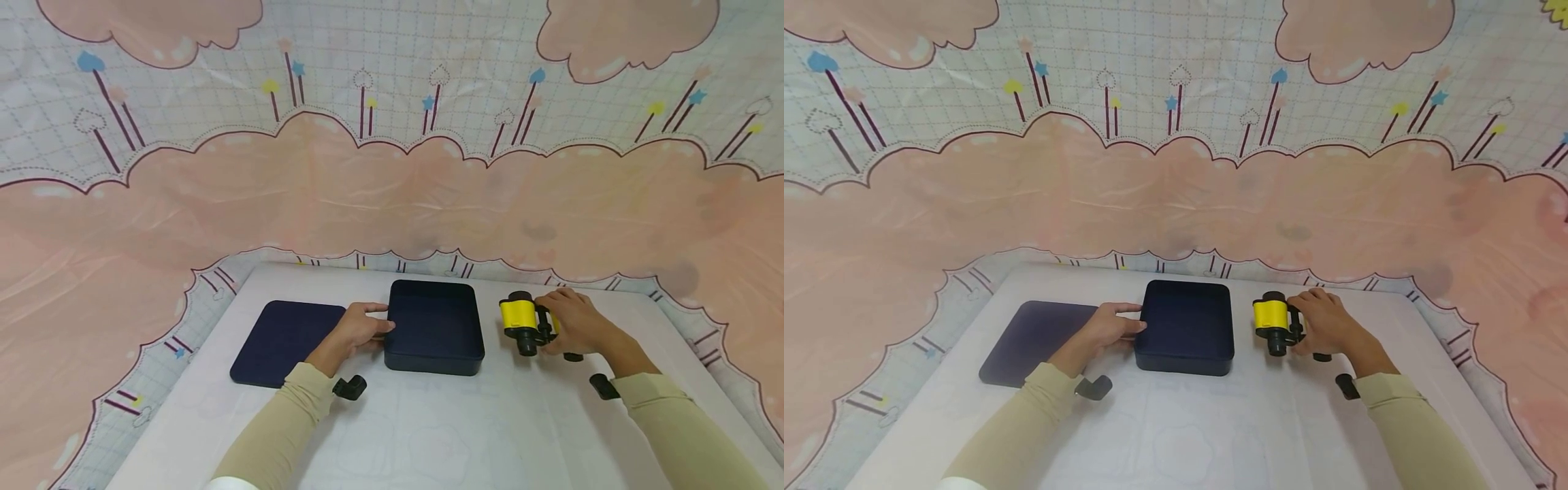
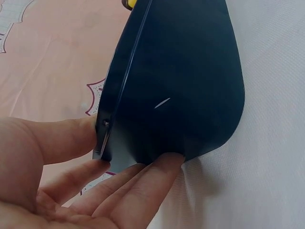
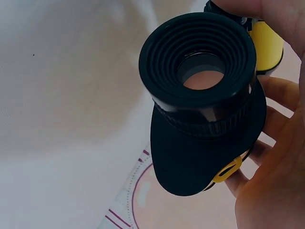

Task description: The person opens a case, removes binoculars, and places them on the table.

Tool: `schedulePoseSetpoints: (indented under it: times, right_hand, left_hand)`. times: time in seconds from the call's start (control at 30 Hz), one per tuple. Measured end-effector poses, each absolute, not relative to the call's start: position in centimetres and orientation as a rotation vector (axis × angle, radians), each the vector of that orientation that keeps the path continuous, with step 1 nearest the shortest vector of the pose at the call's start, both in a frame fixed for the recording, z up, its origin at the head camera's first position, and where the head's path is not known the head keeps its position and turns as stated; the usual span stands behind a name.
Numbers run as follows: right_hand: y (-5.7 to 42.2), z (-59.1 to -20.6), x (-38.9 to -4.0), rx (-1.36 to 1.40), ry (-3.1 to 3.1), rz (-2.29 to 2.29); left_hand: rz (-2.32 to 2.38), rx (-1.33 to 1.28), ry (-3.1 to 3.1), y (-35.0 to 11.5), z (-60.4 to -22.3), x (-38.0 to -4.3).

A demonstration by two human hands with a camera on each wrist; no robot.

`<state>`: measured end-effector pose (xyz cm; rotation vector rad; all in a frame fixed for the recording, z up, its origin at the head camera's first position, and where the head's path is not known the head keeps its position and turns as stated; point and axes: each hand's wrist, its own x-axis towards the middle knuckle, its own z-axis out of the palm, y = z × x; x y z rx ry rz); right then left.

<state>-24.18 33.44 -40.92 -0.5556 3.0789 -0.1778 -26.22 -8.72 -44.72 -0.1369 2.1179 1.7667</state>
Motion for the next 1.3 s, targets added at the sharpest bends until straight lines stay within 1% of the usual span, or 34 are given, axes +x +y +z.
schedulePoseSetpoints:
  times: [0.2,0.43,0.93,1.3]
  right_hand:
    - [33.8,-41.6,-24.4,-0.561,3.065,-0.215]
    - [34.9,-41.7,-24.2,-0.537,3.082,-0.213]
    - [34.3,-43.0,-24.4,-0.566,3.075,-0.236]
    - [34.8,-43.7,-24.7,-0.522,3.066,-0.263]
  left_hand:
    - [1.781,-0.152,2.131,-8.8,-44.8,-26.2]
    - [1.8,-0.099,2.092,-8.2,-45.2,-26.5]
    - [1.791,-0.123,2.118,-8.8,-45.2,-26.5]
    - [1.783,-0.144,2.112,-8.8,-45.1,-26.5]
